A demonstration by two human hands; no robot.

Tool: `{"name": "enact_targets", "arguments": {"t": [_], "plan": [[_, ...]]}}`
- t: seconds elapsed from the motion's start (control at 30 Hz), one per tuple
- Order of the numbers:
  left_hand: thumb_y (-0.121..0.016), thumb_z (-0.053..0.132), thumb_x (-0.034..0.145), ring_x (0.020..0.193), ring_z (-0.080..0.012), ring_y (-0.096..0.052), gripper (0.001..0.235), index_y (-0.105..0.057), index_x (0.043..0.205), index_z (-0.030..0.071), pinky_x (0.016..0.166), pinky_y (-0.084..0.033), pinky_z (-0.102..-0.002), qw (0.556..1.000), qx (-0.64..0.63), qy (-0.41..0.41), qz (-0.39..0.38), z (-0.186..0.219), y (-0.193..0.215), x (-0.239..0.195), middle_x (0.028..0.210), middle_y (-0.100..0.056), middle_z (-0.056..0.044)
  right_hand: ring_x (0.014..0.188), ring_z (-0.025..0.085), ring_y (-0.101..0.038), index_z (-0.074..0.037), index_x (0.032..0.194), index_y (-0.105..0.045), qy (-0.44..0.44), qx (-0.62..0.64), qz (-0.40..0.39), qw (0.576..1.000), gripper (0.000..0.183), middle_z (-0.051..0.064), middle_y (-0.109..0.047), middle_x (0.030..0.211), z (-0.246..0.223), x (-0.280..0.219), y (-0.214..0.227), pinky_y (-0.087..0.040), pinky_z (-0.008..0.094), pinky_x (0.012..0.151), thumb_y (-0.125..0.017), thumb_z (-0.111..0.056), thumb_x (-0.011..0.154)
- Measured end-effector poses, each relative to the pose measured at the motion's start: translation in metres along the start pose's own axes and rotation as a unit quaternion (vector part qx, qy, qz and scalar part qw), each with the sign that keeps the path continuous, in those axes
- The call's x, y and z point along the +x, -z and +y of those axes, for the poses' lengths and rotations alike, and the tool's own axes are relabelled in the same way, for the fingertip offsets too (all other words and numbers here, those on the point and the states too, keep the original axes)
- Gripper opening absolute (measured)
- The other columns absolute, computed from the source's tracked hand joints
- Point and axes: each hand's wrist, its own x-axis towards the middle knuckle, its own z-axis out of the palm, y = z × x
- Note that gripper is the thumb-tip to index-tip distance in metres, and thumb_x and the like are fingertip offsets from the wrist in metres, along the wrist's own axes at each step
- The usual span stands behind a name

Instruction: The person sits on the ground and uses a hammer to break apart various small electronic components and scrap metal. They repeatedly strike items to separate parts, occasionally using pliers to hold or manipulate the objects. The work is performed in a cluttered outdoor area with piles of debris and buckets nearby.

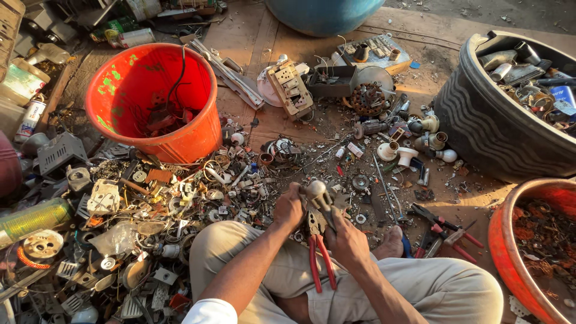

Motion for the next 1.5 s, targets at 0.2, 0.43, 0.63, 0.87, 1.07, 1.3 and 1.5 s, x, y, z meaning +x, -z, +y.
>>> {"name": "enact_targets", "arguments": {"t": [0.2,0.43,0.63,0.87,1.07,1.3,1.5], "plan": [[-0.057,0.008,0.099,0.081,-0.0412,-0.072,0.018,-0.053,0.117,0.006,0.069,-0.056,-0.051,0.999,-0.022,0.036,-0.009,0.005,0.005,0.001,0.093,-0.072,-0.024,0.085,0.042,-0.072,-0.015,0.146,-0.049,0.012,0.048,0.072,0.996,0.059,0.019,-0.073,0.104,-0.006,-0.003,0.011,-0.058,0.050,0.072,-0.064,-0.029,0.090],[-0.065,0.002,0.084,0.078,-0.0438,-0.071,0.041,-0.050,0.122,-0.002,0.066,-0.056,-0.052,1.000,0.013,-0.018,0.013,-0.008,-0.010,-0.002,0.088,-0.071,-0.026,0.085,0.044,-0.070,-0.015,0.145,-0.050,0.034,-0.008,0.027,0.999,0.058,0.019,-0.071,0.108,-0.005,0.002,0.007,-0.057,0.051,0.071,-0.066,-0.026,0.091],[-0.061,0.004,0.095,0.084,-0.0428,-0.072,0.020,-0.059,0.114,0.002,0.073,-0.056,-0.050,0.998,-0.057,0.014,0.008,-0.014,-0.014,0.000,0.091,-0.073,-0.025,0.086,0.041,-0.071,-0.015,0.146,-0.050,0.034,0.048,0.076,0.995,0.058,0.017,-0.073,0.103,-0.013,-0.010,0.019,-0.057,0.048,0.071,-0.066,-0.028,0.091],[-0.073,0.007,0.084,0.085,-0.0380,-0.072,0.031,-0.061,0.111,0.002,0.073,-0.058,-0.045,0.997,-0.062,0.031,0.037,0.013,0.020,0.005,0.092,-0.072,-0.021,0.079,0.041,-0.073,-0.006,0.131,-0.061,-0.131,0.203,-0.003,0.970,0.045,0.024,-0.073,0.087,0.003,-0.003,-0.004,-0.057,0.045,0.069,-0.067,-0.024,0.090],[-0.072,0.005,0.085,0.093,-0.0339,-0.072,0.016,-0.076,0.101,0.003,0.082,-0.056,-0.043,0.977,-0.176,-0.053,0.107,0.031,0.043,-0.002,0.098,-0.075,-0.015,0.079,0.034,-0.069,-0.001,0.119,-0.068,-0.159,0.136,-0.048,0.977,0.038,0.022,-0.071,0.087,0.049,0.003,-0.024,-0.052,0.043,0.073,-0.073,-0.027,0.092],[-0.068,0.000,0.087,0.090,-0.0318,-0.070,0.018,-0.075,0.104,0.002,0.079,-0.057,-0.039,0.966,-0.162,-0.187,0.081,0.089,0.050,-0.048,0.097,-0.072,-0.013,0.077,0.010,-0.067,-0.001,0.110,-0.072,-0.044,0.355,0.036,0.933,0.030,0.002,-0.075,0.086,0.014,0.011,0.010,-0.055,0.030,0.070,-0.071,-0.027,0.095],[-0.067,0.003,0.093,0.089,-0.0250,-0.072,0.019,-0.074,0.111,0.002,0.079,-0.058,-0.034,0.965,-0.187,-0.179,0.040,0.080,0.033,-0.048,0.101,-0.073,-0.011,0.066,0.006,-0.058,0.002,0.106,-0.074,-0.148,0.498,-0.006,0.854,0.026,0.004,-0.070,0.081,0.022,0.009,-0.008,-0.048,0.025,0.057,-0.066,-0.021,0.099]]}}
